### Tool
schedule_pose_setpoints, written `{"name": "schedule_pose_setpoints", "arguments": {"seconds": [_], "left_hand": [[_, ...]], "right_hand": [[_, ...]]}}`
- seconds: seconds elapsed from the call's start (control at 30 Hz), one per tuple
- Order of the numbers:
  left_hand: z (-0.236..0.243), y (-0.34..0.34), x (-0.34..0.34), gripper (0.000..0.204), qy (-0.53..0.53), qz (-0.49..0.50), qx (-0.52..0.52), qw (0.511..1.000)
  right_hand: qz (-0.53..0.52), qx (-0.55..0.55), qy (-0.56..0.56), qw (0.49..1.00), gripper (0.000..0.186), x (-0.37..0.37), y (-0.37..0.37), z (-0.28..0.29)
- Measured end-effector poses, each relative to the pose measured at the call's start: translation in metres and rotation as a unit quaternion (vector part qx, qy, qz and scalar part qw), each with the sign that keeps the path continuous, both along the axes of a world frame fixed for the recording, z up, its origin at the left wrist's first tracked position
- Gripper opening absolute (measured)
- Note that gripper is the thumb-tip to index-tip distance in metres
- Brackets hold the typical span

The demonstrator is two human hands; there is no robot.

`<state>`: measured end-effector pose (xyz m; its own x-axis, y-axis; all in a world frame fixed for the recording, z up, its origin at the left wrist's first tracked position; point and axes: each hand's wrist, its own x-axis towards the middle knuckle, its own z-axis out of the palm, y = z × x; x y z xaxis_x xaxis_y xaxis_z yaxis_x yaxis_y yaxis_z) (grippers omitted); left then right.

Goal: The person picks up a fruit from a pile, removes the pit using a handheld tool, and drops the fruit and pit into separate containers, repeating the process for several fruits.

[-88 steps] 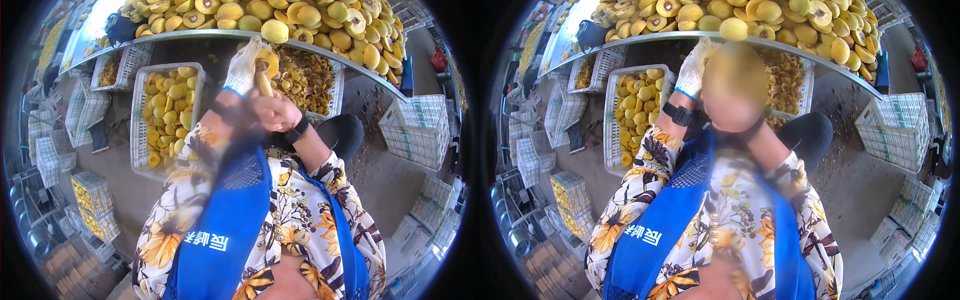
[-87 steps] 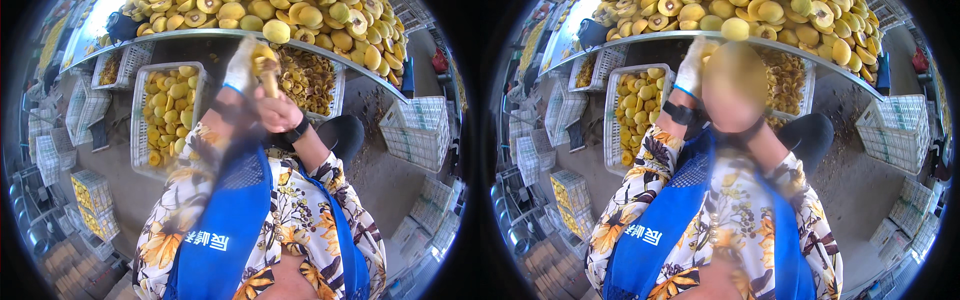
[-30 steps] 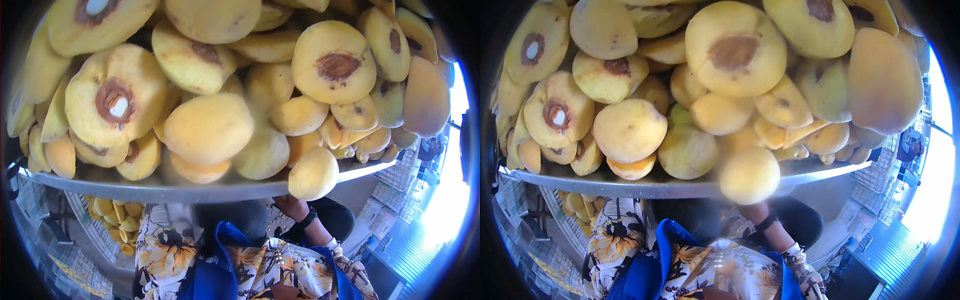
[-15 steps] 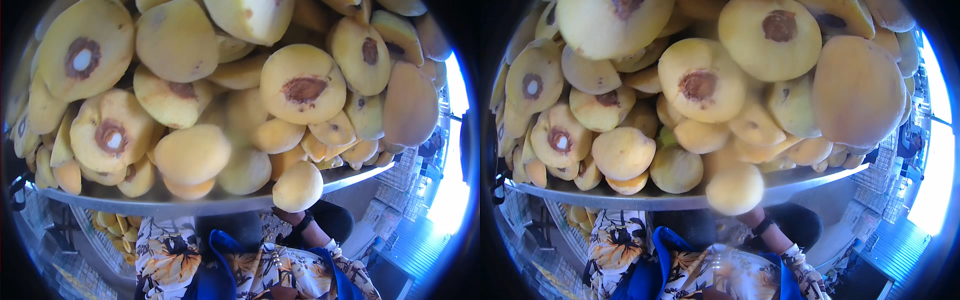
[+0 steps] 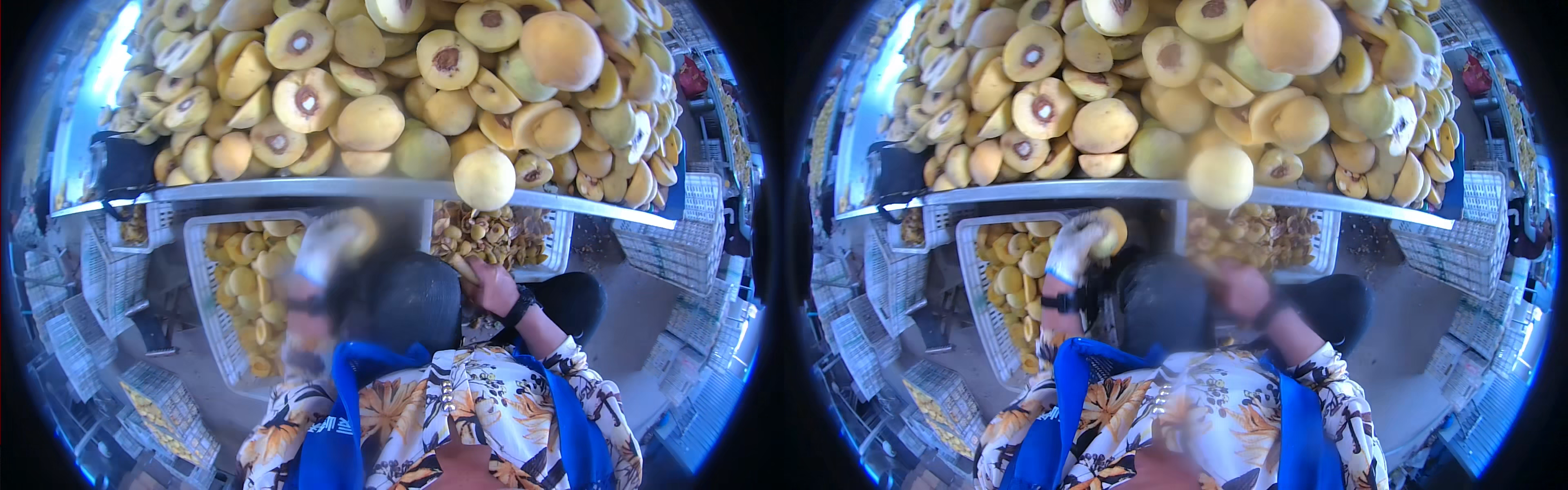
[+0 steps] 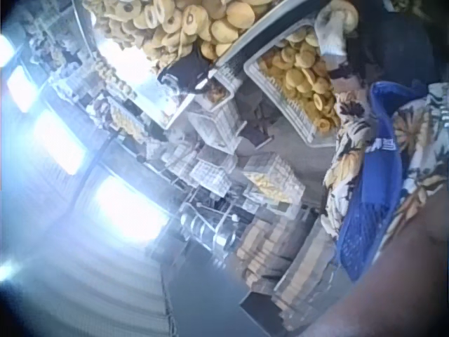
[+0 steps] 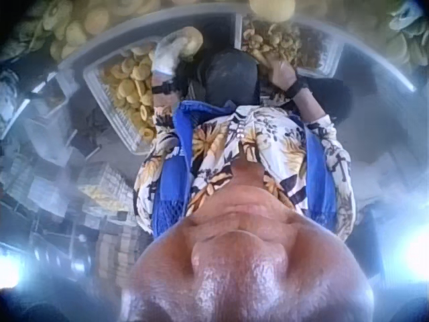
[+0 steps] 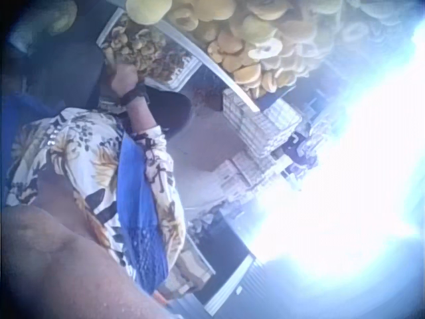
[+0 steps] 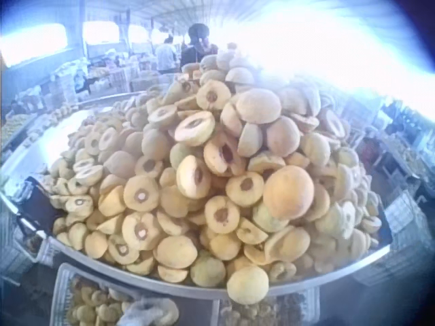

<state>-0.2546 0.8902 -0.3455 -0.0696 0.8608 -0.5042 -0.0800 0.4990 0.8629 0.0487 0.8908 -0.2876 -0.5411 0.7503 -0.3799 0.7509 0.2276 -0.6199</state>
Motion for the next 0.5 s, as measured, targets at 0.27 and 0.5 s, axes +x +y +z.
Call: {"name": "schedule_pose_setpoints", "arguments": {"seconds": [0.27,0.5], "left_hand": [[0.162,0.017,0.045,0.028,0.438,0.063,0.489,0.752],[0.159,0.096,0.101,0.017,0.66,-0.141,0.406,0.616]], "right_hand": [[-0.14,0.045,0.034,0.988,0.024,0.017,-0.04,0.032],[-0.179,0.071,0.061,0.979,0.027,0.04,-0.068,0.06]]}}
